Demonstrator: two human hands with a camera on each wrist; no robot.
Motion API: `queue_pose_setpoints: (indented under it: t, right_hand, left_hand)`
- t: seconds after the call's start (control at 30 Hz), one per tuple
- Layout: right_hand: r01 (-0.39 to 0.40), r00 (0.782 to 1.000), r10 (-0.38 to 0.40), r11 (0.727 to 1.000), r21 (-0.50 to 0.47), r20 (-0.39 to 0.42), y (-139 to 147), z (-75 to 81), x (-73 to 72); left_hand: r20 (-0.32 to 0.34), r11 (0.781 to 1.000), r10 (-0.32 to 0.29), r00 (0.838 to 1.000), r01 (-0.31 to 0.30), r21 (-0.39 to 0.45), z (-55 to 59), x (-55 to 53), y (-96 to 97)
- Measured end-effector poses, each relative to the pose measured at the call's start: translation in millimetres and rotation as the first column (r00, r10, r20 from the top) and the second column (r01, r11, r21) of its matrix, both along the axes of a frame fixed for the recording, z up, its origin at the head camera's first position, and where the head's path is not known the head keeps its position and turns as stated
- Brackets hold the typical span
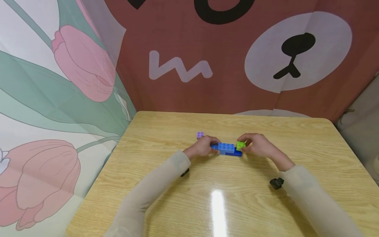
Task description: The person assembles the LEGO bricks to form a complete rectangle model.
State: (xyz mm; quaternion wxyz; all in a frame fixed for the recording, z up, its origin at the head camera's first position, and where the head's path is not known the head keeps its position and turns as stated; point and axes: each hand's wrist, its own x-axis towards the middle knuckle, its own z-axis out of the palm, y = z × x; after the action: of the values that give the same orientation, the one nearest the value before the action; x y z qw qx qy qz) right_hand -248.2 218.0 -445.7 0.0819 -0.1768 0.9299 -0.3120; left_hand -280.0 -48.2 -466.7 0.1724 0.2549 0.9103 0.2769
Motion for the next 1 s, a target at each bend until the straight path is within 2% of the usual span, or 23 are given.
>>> queue_pose_setpoints:
  t: [0.4,1.0]
  right_hand:
    - [0.003,0.999,-0.004,1.000,0.027,0.041,-6.1,-8.5,-3.1]
    - [-0.037,0.999,0.036,0.998,0.048,0.014,-8.6,-7.1,-1.4]
  left_hand:
    - [-0.013,1.000,0.002,1.000,-0.002,-0.009,-0.7,-0.5,0.9]
    - [-0.016,1.000,0.004,1.000,-0.003,0.009,-2.1,-1.4,0.4]
